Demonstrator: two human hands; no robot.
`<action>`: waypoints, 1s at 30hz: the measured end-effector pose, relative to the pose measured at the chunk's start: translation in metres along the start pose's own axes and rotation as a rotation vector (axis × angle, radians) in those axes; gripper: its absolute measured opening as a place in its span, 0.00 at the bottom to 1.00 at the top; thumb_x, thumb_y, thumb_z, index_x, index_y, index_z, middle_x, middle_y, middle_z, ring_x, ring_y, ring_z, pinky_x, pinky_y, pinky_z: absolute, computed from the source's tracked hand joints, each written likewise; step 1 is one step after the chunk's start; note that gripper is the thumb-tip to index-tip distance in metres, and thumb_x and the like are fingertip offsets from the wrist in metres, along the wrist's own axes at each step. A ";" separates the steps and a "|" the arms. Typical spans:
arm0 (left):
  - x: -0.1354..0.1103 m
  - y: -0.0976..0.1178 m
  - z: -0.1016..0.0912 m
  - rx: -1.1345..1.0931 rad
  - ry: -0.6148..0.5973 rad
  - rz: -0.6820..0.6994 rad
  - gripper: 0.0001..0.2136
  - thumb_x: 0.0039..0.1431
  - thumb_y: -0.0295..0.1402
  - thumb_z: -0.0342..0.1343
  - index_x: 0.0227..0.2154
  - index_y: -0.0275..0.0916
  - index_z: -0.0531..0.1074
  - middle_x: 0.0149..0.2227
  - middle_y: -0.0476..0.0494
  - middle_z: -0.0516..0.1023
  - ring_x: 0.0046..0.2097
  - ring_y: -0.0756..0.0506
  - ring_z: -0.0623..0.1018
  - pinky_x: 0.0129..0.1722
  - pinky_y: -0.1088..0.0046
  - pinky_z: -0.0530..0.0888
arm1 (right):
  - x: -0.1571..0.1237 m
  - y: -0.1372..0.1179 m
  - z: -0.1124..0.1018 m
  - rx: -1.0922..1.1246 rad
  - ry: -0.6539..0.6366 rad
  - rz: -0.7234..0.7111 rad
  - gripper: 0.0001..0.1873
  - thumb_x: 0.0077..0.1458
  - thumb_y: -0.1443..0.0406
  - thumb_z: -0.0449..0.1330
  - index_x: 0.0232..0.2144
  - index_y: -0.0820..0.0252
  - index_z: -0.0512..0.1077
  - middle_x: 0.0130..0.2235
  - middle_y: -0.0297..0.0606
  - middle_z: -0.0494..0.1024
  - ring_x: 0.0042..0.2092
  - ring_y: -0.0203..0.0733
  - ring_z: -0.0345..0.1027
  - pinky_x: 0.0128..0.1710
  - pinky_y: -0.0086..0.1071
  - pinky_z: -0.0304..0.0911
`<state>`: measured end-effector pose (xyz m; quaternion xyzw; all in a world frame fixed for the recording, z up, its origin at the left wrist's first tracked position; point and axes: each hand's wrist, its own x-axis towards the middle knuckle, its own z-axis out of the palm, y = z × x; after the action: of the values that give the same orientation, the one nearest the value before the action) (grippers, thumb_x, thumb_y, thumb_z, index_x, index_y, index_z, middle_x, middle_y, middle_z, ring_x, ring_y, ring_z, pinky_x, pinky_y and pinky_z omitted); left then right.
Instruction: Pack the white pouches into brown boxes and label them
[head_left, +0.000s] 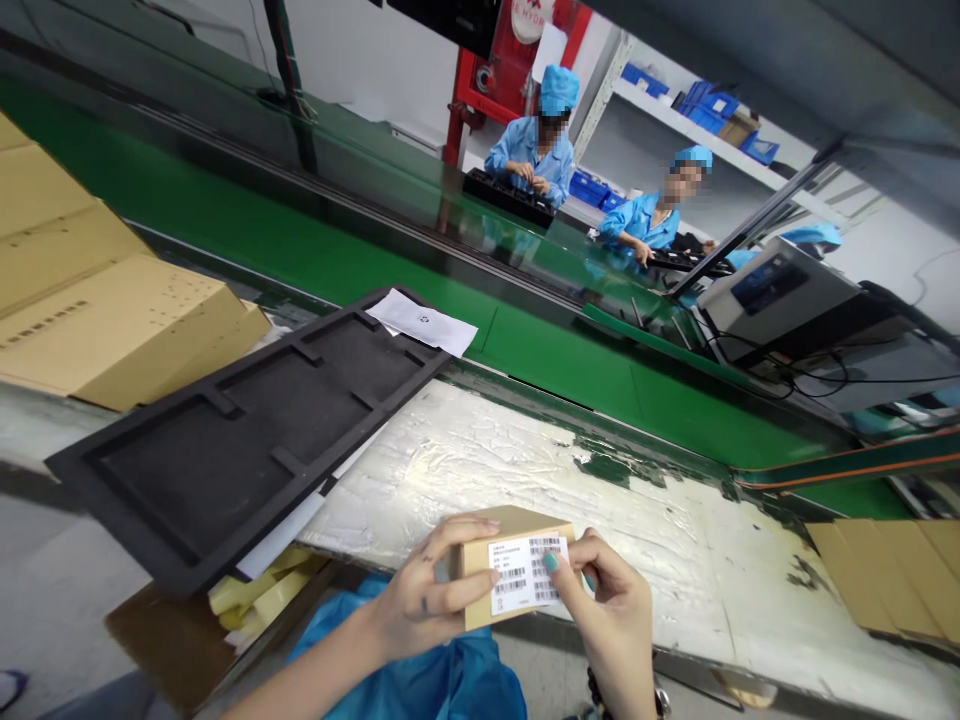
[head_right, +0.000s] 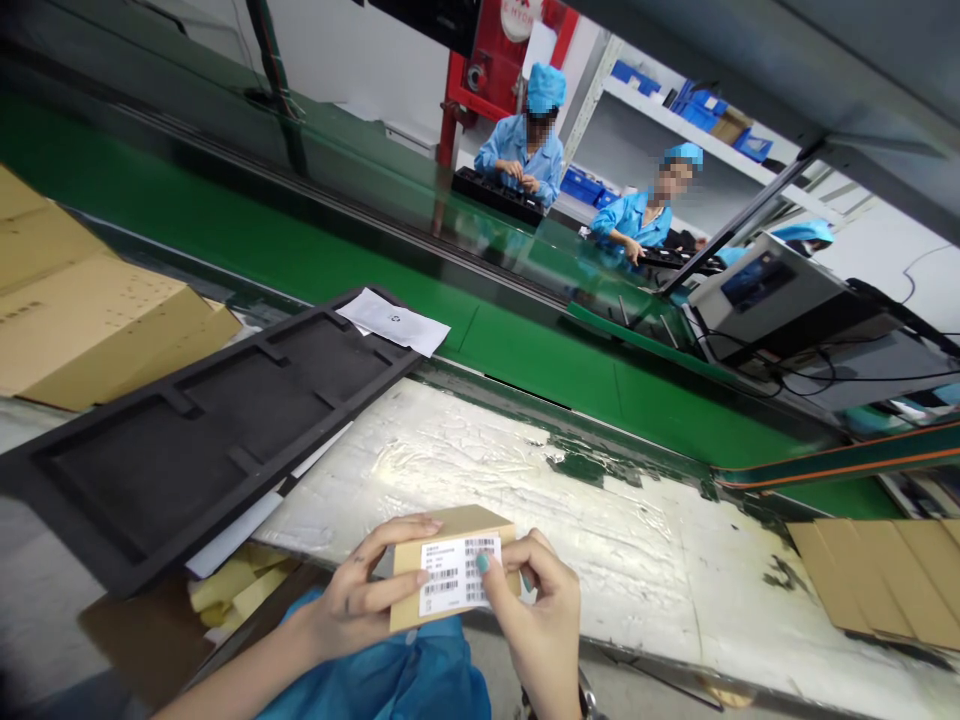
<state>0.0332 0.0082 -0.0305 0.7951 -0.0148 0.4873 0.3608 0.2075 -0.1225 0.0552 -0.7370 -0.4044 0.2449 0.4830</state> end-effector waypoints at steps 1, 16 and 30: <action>0.000 0.000 0.000 0.000 0.000 -0.005 0.17 0.60 0.28 0.61 0.51 0.40 0.67 0.58 0.32 0.64 0.60 0.35 0.70 0.56 0.50 0.74 | 0.000 0.000 0.000 -0.002 0.002 0.002 0.13 0.60 0.58 0.63 0.25 0.57 0.72 0.26 0.33 0.69 0.30 0.40 0.60 0.30 0.32 0.54; 0.000 0.000 0.001 -0.003 0.009 -0.008 0.17 0.60 0.28 0.62 0.51 0.39 0.68 0.58 0.32 0.64 0.59 0.34 0.70 0.55 0.50 0.75 | -0.001 -0.004 0.000 -0.021 -0.002 0.005 0.14 0.60 0.58 0.62 0.25 0.57 0.72 0.27 0.35 0.69 0.31 0.41 0.62 0.30 0.32 0.56; -0.003 -0.001 0.001 0.012 -0.002 -0.015 0.17 0.62 0.27 0.59 0.52 0.41 0.67 0.59 0.33 0.63 0.60 0.35 0.69 0.55 0.50 0.75 | -0.002 -0.003 0.000 -0.019 0.008 0.007 0.15 0.60 0.57 0.63 0.24 0.58 0.71 0.27 0.34 0.69 0.31 0.41 0.62 0.31 0.32 0.56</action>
<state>0.0326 0.0073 -0.0337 0.7978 -0.0067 0.4838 0.3597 0.2052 -0.1232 0.0577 -0.7440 -0.4021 0.2399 0.4766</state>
